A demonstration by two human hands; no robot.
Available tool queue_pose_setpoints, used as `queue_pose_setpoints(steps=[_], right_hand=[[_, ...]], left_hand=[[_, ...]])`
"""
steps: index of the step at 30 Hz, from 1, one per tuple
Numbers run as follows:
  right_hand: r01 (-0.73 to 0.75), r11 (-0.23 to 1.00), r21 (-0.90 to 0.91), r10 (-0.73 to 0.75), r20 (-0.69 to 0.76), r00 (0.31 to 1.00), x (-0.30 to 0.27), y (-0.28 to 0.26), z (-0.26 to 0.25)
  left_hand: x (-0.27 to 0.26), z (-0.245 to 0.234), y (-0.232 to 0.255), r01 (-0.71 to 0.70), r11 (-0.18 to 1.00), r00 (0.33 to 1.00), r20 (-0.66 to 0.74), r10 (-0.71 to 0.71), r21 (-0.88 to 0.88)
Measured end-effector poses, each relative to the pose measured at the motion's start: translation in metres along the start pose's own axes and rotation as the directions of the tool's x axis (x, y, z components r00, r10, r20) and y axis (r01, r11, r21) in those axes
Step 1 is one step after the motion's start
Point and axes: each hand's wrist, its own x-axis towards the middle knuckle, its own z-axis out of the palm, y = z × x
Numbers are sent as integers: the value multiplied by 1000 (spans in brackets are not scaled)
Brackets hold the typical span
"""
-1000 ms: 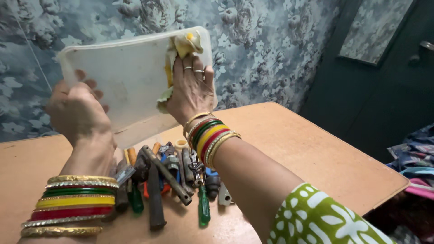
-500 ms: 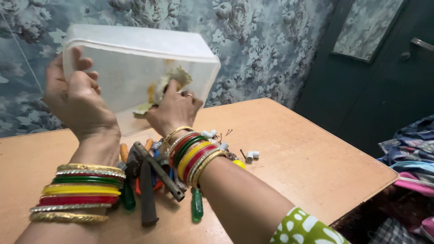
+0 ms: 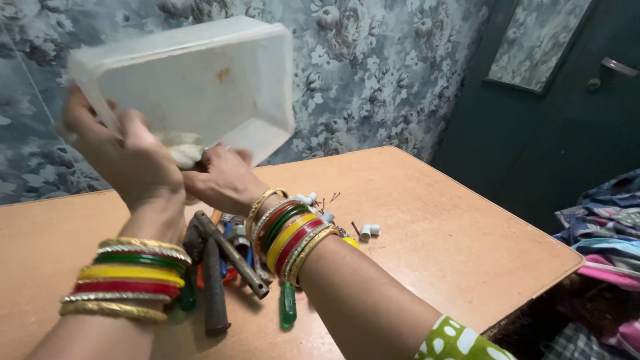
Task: The person opens a plastic container and removes various tools and small parts, placing them on the table. They then use a cloth to wipe the inside of the container and clean several tools one by one before setting them aside.
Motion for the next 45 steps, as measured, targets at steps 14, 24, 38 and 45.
queue_pose_setpoints(steps=[14,24,38,45], right_hand=[[-158,-304,940,581,314,751,10,6,-59],[-149,-329,933,496,305,813,11,56,-33],[-180,-61,982,408,189,893,2,17,-48],[-197,174,965,347,127,929,21,-23,-20]], left_hand=[[-24,-5,3,-616,538,782,524,336,575],[12,-7,22,155,715,903,195,-382,681],[27,12,44,308,694,688,352,-635,651],[36,-7,45,307,683,795,217,-567,663]])
